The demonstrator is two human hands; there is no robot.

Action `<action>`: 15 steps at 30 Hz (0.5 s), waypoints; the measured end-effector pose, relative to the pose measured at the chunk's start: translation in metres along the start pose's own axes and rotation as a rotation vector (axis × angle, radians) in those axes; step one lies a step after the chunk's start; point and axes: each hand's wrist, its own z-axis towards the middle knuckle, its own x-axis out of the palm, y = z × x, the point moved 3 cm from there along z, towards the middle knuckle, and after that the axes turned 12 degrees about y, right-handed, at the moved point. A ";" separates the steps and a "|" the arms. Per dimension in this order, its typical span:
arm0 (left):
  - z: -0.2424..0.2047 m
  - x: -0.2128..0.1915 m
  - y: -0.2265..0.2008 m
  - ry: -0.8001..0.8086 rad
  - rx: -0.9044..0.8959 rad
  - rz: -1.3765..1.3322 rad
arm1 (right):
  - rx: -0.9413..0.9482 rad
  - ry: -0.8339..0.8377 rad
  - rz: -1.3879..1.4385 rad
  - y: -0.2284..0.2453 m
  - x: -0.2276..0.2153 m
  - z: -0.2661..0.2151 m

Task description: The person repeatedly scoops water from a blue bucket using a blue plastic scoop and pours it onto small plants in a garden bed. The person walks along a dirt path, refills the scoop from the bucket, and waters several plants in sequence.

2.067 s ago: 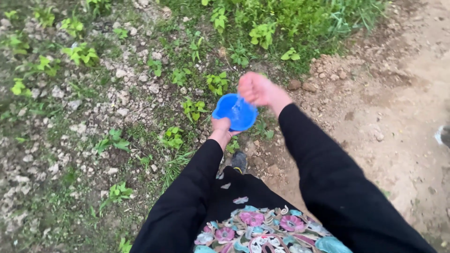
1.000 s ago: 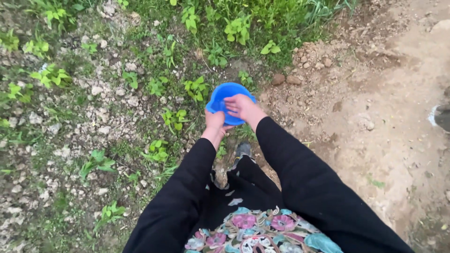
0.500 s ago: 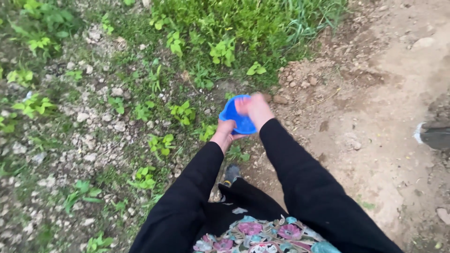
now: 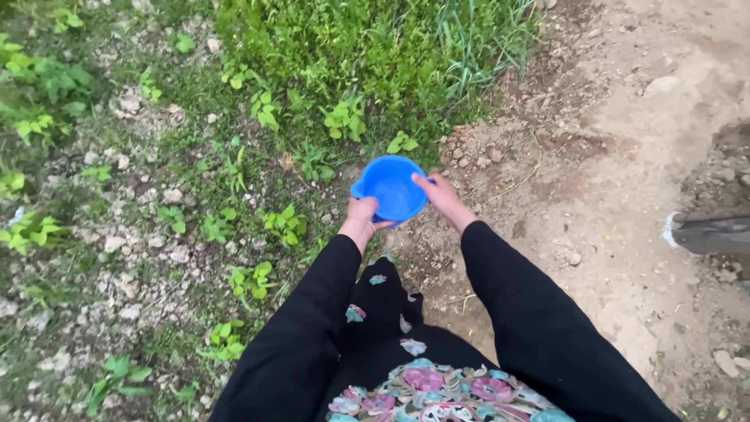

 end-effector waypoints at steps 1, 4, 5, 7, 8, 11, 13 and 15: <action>0.006 0.004 0.001 0.001 -0.008 0.011 | 0.026 0.039 -0.082 -0.006 -0.008 0.008; 0.043 0.006 0.006 0.036 -0.062 0.077 | 0.112 0.115 -0.216 0.006 -0.033 0.014; 0.060 0.005 0.010 0.069 -0.110 0.131 | 0.174 0.155 -0.269 0.012 -0.041 0.013; 0.087 0.003 0.009 0.102 -0.146 0.155 | 0.183 0.195 -0.217 0.032 -0.051 0.015; 0.103 0.007 0.008 0.136 -0.174 0.177 | 0.185 0.234 -0.169 0.043 -0.060 0.019; 0.123 0.030 -0.008 0.185 -0.218 0.182 | 0.170 0.279 -0.113 0.090 -0.080 0.043; 0.154 0.036 -0.020 0.200 -0.206 0.179 | 0.194 0.243 -0.085 0.097 -0.095 0.067; 0.194 0.045 -0.035 0.209 -0.189 0.157 | 0.216 0.217 -0.075 0.090 -0.112 0.120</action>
